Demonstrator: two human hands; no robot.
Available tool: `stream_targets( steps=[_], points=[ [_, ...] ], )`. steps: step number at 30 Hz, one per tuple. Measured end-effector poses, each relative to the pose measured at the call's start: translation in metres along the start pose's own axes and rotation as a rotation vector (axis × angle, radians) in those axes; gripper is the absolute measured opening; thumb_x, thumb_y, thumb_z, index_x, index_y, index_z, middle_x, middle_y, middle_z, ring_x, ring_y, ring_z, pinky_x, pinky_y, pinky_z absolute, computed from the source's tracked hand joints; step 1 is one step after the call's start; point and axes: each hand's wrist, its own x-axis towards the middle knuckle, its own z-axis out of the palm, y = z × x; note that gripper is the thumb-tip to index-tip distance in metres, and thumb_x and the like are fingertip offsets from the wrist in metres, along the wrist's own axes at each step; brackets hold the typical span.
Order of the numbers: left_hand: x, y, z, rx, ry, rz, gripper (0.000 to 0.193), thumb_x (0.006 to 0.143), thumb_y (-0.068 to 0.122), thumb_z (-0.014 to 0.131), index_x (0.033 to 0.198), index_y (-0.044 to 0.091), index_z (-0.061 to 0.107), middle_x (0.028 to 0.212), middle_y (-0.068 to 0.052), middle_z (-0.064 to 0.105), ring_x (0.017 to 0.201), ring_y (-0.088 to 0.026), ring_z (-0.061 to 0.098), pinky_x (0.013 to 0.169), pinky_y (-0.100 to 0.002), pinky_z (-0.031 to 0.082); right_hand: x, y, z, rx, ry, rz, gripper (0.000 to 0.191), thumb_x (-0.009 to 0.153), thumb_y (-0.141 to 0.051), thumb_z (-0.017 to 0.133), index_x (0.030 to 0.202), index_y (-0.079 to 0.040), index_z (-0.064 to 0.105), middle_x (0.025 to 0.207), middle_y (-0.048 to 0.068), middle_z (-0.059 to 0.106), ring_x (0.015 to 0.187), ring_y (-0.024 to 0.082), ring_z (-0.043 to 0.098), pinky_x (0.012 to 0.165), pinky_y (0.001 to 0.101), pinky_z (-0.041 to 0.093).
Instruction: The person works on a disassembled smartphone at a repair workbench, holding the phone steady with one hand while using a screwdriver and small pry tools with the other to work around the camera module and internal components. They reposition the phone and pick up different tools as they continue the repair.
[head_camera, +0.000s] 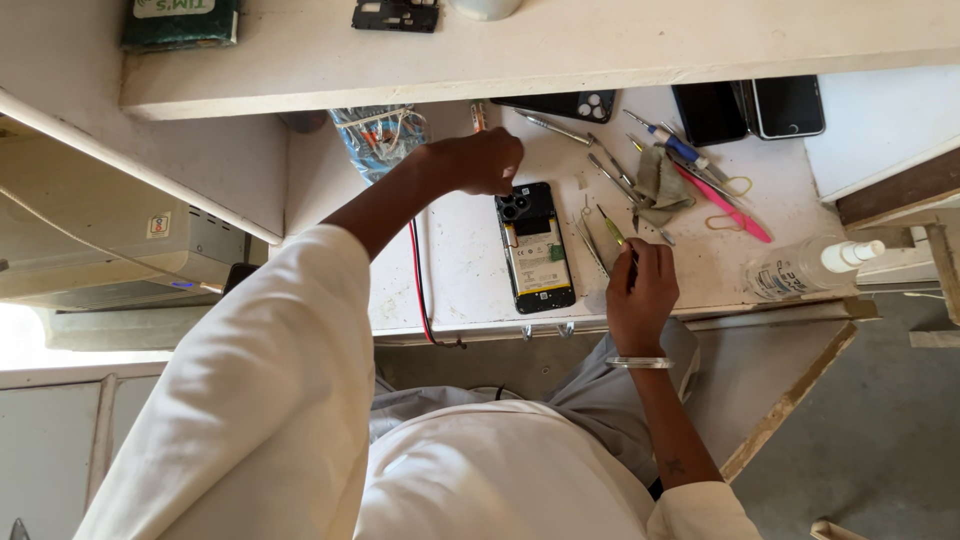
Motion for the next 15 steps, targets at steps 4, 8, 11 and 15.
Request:
stream_targets(
  steps=[4, 8, 11, 15],
  points=[
    [-0.012, -0.019, 0.013, -0.089, 0.144, 0.12, 0.013, 0.095, 0.014, 0.067, 0.094, 0.001, 0.068, 0.102, -0.012, 0.07, 0.097, -0.023, 0.07, 0.085, -0.039, 0.058, 0.0, -0.002, -0.001, -0.01, -0.005, -0.001, 0.008, 0.105, -0.002, 0.062, 0.112, -0.001, 0.067, 0.097, 0.012, 0.059, 0.069, 0.023, 0.06, 0.061, 0.036, 0.047],
    [-0.01, -0.021, 0.026, -0.11, 0.251, 0.202, 0.012, 0.098, 0.009, 0.061, 0.092, 0.001, 0.068, 0.099, -0.013, 0.072, 0.096, -0.025, 0.072, 0.087, -0.038, 0.058, -0.001, -0.003, -0.001, -0.016, 0.004, -0.001, 0.008, 0.105, -0.002, 0.063, 0.112, -0.001, 0.067, 0.097, 0.012, 0.059, 0.07, 0.023, 0.06, 0.061, 0.0362, 0.047],
    [-0.005, -0.015, 0.03, -0.025, 0.313, 0.274, 0.011, 0.095, 0.006, 0.062, 0.087, 0.0, 0.068, 0.1, -0.015, 0.071, 0.094, -0.026, 0.072, 0.083, -0.038, 0.059, -0.001, -0.002, 0.0, -0.008, 0.014, -0.019, 0.007, 0.105, -0.002, 0.063, 0.112, -0.002, 0.067, 0.098, 0.011, 0.059, 0.07, 0.023, 0.061, 0.061, 0.0357, 0.047],
    [0.0, 0.002, 0.03, 0.186, 0.183, 0.136, 0.013, 0.094, 0.0, 0.059, 0.084, -0.003, 0.067, 0.102, -0.017, 0.069, 0.089, -0.027, 0.074, 0.075, -0.04, 0.06, -0.001, -0.002, -0.001, -0.023, 0.022, -0.054, 0.007, 0.107, -0.002, 0.063, 0.113, -0.002, 0.066, 0.099, 0.011, 0.059, 0.074, 0.023, 0.061, 0.064, 0.0346, 0.049]
  ],
)
